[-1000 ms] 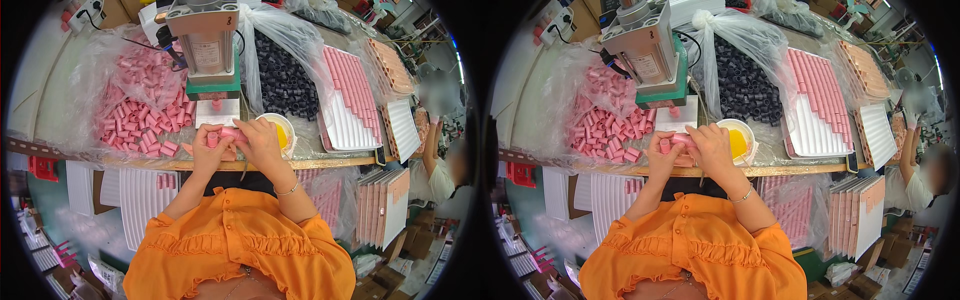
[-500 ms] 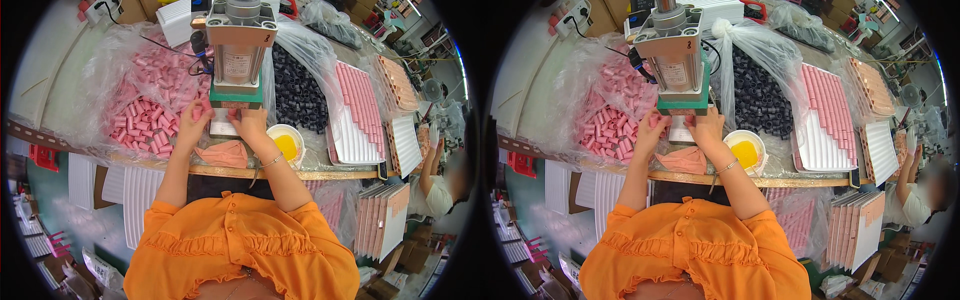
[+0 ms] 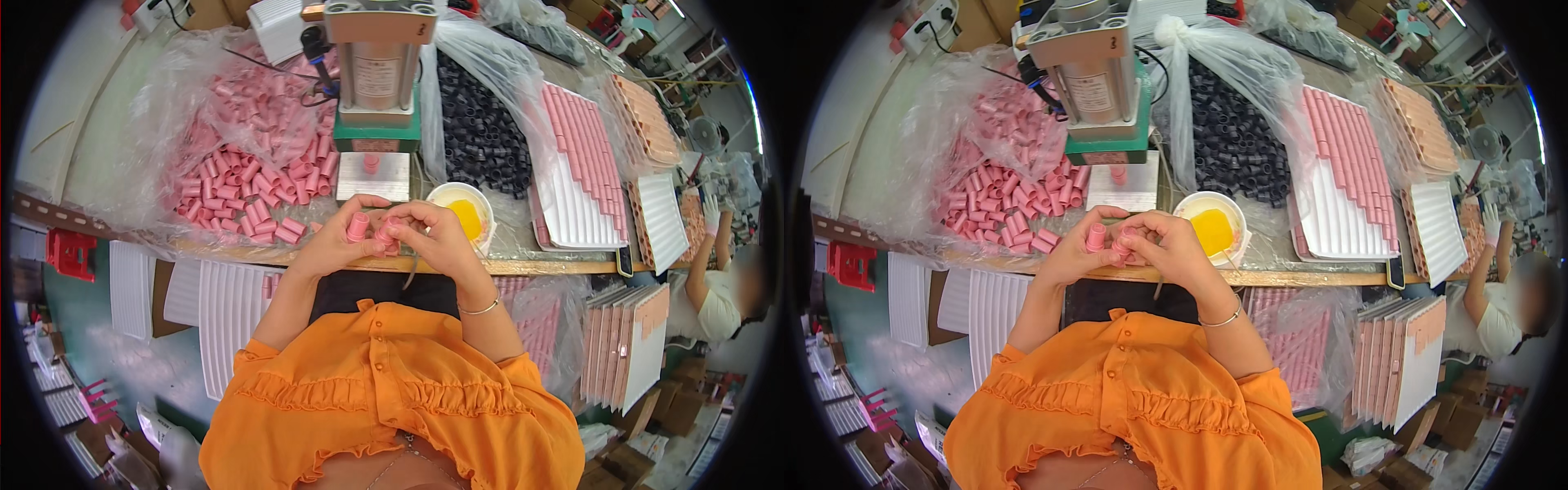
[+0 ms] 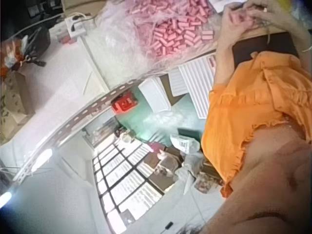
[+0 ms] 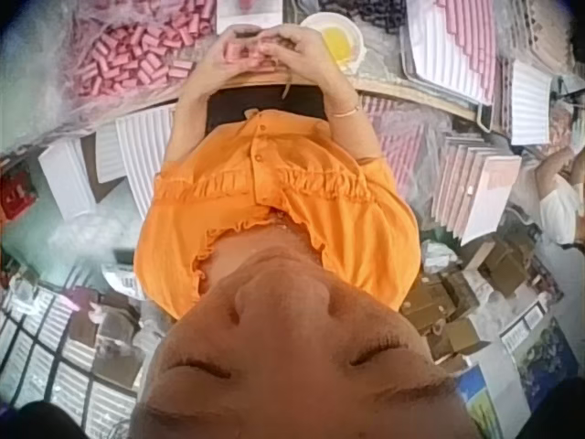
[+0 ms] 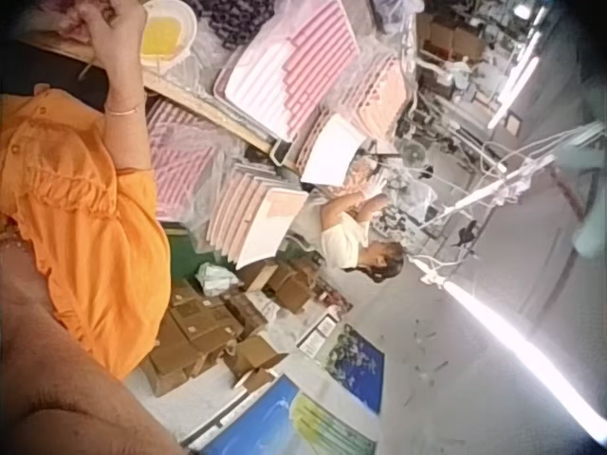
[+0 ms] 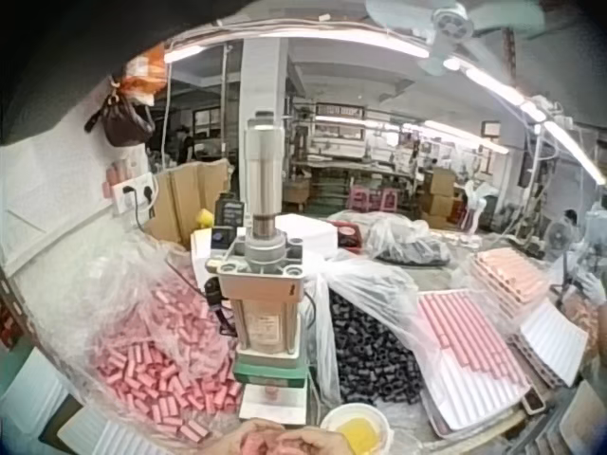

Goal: Assembling pink cylindrical components using a manual press and yellow lubricant at a workstation.

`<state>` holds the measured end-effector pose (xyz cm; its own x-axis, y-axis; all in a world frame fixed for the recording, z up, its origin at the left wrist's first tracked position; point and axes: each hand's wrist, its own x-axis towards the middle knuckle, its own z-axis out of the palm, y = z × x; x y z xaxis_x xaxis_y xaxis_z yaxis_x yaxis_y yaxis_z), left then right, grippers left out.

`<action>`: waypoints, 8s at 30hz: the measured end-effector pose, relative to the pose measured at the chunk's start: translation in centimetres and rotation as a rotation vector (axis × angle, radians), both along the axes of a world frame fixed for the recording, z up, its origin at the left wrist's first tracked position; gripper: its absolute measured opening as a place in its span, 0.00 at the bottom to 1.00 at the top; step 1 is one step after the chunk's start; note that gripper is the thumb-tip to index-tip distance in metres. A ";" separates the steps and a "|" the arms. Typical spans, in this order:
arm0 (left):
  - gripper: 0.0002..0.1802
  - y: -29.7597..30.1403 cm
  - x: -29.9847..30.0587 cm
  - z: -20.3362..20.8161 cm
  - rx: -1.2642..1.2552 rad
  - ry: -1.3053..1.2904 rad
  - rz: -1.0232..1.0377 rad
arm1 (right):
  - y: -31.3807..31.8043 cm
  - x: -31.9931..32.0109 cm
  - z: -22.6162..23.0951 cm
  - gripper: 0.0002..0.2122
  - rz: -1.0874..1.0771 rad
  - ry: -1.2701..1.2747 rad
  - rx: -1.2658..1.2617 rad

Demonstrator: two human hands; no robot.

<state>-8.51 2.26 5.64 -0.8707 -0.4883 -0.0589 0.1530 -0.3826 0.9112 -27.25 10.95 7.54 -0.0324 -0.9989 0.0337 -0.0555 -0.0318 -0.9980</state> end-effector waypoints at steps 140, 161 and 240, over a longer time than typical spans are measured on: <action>0.26 -10.9 -2.4 -6.0 -0.657 -0.391 0.532 | -8.7 -1.5 -4.5 0.15 -0.339 0.921 -0.126; 0.19 -1.2 3.0 -0.4 -0.590 -0.202 0.326 | -1.7 1.8 -0.1 0.13 -0.026 0.376 -0.158; 0.45 3.1 24.3 -21.4 0.764 -0.441 1.584 | 4.0 -16.5 -13.6 0.08 -0.935 0.338 -0.133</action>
